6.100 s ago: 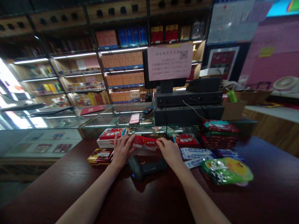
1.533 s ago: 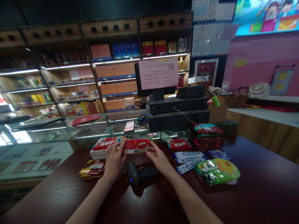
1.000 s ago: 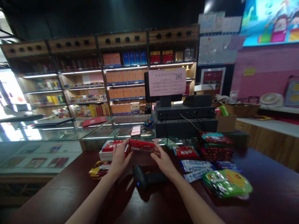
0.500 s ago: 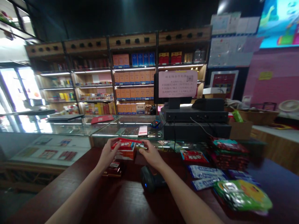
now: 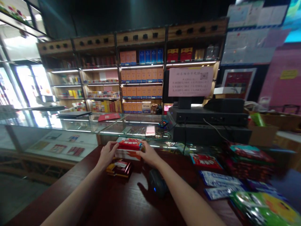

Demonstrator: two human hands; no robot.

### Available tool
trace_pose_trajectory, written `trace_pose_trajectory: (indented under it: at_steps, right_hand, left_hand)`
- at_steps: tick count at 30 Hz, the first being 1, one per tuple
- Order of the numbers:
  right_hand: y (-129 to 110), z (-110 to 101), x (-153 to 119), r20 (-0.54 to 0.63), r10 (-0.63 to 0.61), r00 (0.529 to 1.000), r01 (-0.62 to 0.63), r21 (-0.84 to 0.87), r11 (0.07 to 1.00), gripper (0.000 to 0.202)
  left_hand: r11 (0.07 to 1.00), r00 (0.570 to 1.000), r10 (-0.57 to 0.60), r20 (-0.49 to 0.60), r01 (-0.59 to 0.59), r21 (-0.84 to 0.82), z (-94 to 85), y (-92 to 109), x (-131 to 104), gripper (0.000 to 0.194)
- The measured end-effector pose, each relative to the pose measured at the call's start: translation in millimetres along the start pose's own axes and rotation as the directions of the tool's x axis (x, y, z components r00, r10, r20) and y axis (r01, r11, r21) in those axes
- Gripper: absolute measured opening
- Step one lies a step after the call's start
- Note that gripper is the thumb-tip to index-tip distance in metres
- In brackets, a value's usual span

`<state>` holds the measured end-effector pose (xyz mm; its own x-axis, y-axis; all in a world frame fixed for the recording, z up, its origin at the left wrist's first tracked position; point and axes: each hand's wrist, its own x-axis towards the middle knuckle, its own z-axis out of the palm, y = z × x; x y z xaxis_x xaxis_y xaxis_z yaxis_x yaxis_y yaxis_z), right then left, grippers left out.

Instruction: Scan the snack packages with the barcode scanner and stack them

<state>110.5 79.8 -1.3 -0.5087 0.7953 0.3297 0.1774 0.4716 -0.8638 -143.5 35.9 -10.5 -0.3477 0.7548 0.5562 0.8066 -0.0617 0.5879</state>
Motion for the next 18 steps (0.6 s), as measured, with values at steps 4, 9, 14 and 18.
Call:
trace_pose_trajectory:
  at_steps: [4,9,14,18]
  right_hand:
    - [-3,4,2,0.001,-0.010,1.000,0.010,-0.074,0.997,0.075]
    - [-1,7,9,0.006,-0.002,1.000,0.003,-0.165,0.986,0.081]
    - [1,5,15,0.025,-0.019,0.999,0.025,-0.246,0.969,0.084]
    - [-3,6,16,0.029,0.016,0.999,-0.005,-0.332,0.943,0.088]
  left_hand:
    - [0.999,1.000,-0.011,0.010,0.010,0.051,3.7,-9,0,0.027]
    - [0.997,1.000,0.002,-0.007,-0.001,0.078,6.5,-18,1,0.029]
    - [0.996,0.999,0.039,-0.013,-0.037,0.076,9.3,-26,2,0.028]
    - [0.996,0.999,0.038,-0.015,-0.037,0.081,11.4,-31,2,0.029]
